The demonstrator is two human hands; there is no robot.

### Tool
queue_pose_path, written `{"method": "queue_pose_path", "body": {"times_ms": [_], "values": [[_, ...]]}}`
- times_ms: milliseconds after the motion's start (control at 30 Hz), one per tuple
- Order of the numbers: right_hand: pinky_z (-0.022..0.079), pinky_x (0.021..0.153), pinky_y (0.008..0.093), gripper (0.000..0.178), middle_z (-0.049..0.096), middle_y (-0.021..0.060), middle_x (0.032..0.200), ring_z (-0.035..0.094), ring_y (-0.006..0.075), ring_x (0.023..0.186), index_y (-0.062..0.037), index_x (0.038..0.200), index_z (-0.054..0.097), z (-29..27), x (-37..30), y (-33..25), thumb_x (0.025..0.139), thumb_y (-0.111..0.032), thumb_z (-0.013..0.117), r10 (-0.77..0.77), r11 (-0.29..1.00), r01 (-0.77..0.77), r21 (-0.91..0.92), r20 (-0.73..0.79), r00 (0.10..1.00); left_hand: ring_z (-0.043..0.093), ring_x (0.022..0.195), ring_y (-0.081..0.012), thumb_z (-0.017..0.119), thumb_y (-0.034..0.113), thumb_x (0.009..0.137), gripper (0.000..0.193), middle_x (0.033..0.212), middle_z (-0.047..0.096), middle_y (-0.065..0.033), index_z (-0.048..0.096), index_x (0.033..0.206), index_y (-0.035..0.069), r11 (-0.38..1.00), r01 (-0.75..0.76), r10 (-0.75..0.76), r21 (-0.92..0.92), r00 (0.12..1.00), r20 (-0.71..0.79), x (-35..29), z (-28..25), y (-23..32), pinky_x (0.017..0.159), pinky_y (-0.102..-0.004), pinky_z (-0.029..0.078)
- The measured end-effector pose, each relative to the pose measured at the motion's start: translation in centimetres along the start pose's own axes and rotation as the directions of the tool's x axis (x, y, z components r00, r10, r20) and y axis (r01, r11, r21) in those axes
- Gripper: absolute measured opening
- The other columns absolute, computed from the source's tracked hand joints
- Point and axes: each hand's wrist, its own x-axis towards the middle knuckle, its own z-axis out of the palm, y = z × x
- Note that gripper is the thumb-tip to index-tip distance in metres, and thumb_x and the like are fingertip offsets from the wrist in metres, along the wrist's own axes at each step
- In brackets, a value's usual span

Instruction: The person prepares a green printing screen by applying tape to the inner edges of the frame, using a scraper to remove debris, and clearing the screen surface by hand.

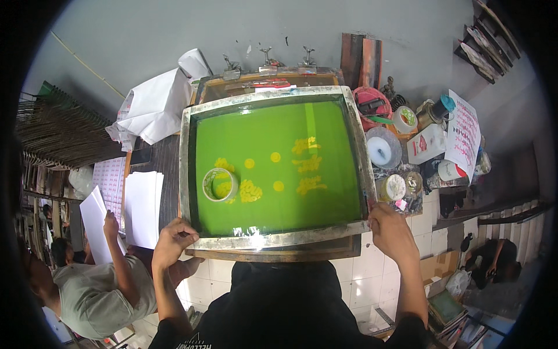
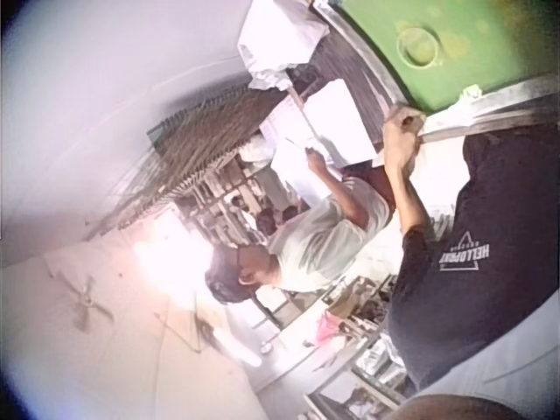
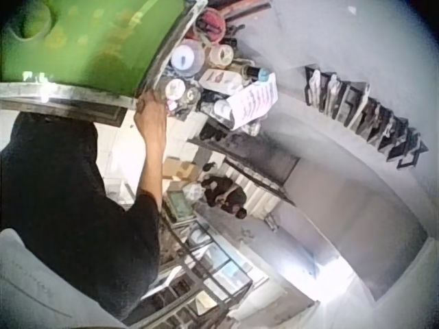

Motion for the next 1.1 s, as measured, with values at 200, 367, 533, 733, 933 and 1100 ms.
{"method": "queue_pose_path", "body": {"times_ms": [200,367,533,733,933,1100], "values": [[0.051,0.073,0.0457,0.007,0.066,0.0179,0.09,0.064,0.0405,0.082,0.0017,0.09,0.062,-3.0,-1.9,-2.3,0.084,0.004,0.064,0.059,0.995,-0.052,0.084,-0.083,0.995,0.061,0.091,-0.0171,0.074,-0.003,0.084,0.005,0.107,0.06,-0.0063,0.073,0.09,-0.002,0.972,0.102,-0.092,-0.21,0.994,0.058,-0.7,-0.5,0.8,0.067,-0.0289,0.051],[0.05,0.064,0.0409,0.009,0.065,0.0133,0.078,0.064,0.0318,0.071,0.0004,0.084,0.064,-9.4,-4.0,-8.9,0.076,0.004,0.067,-0.105,0.992,0.111,0.05,-0.119,0.987,0.061,0.096,-0.017,0.073,-0.006,0.084,0.005,0.112,0.061,-0.0077,0.073,0.088,-0.004,0.951,0.167,-0.154,-0.261,0.986,0.068,-0.9,-0.5,0.3,0.073,-0.0281,0.05],[0.046,0.061,0.0344,0.013,0.064,0.0117,0.073,0.063,0.026,0.068,0.0002,0.079,0.069,-12.3,-5.5,-11.2,0.066,0.001,0.071,-0.078,0.996,0.084,0.025,-0.186,0.979,0.061,0.093,-0.0145,0.073,-0.005,0.085,0.004,0.109,0.064,-0.0082,0.07,0.087,-0.003,0.907,0.134,-0.135,-0.4,0.991,0.026,-1.1,-1.3,1.2,0.076,-0.0273,0.049],[0.046,0.061,0.0327,0.015,0.064,0.0083,0.075,0.059,0.0165,0.063,0.0049,0.086,0.07,-9.9,-3.2,-4.8,0.071,0.003,0.073,0.032,0.983,-0.042,0.176,0.062,0.998,0.058,0.074,-0.0081,0.074,-0.001,0.089,0.005,0.083,0.066,-0.001,0.07,0.09,-0.002,0.817,0.281,-0.285,-0.503,0.956,0.071,-3.3,-2.0,0.1,0.067,-0.0233,0.046],[0.044,0.051,0.0261,0.013,0.065,0.0008,0.081,0.056,0.0073,0.062,0.0013,0.092,0.071,0.2,-1.6,2.4,0.08,0.004,0.074,0.323,0.67,-0.48,0.566,0.36,0.875,0.058,0.072,-0.0065,0.076,-0.003,0.086,0.015,0.081,0.067,0.0,0.07,0.1,-0.003,0.841,0.325,-0.338,-0.433,0.94,0.049,-1.9,-0.6,-1.4,0.065,-0.0215,0.045],[0.043,0.049,0.0238,0.008,0.065,0.0021,0.073,0.054,0.0068,0.056,0.0018,0.09,0.07,1.3,-1.4,4.5,0.083,0.004,0.072,0.308,0.657,-0.476,0.584,0.368,0.877,0.061,0.074,-0.008,0.073,-0.003,0.089,0.011,0.082,0.069,-0.0025,0.072,0.1,-0.004,0.853,0.332,-0.325,-0.404,0.942,0.088,-1.6,-0.5,-1.8,0.067,-0.0228,0.049]]}}
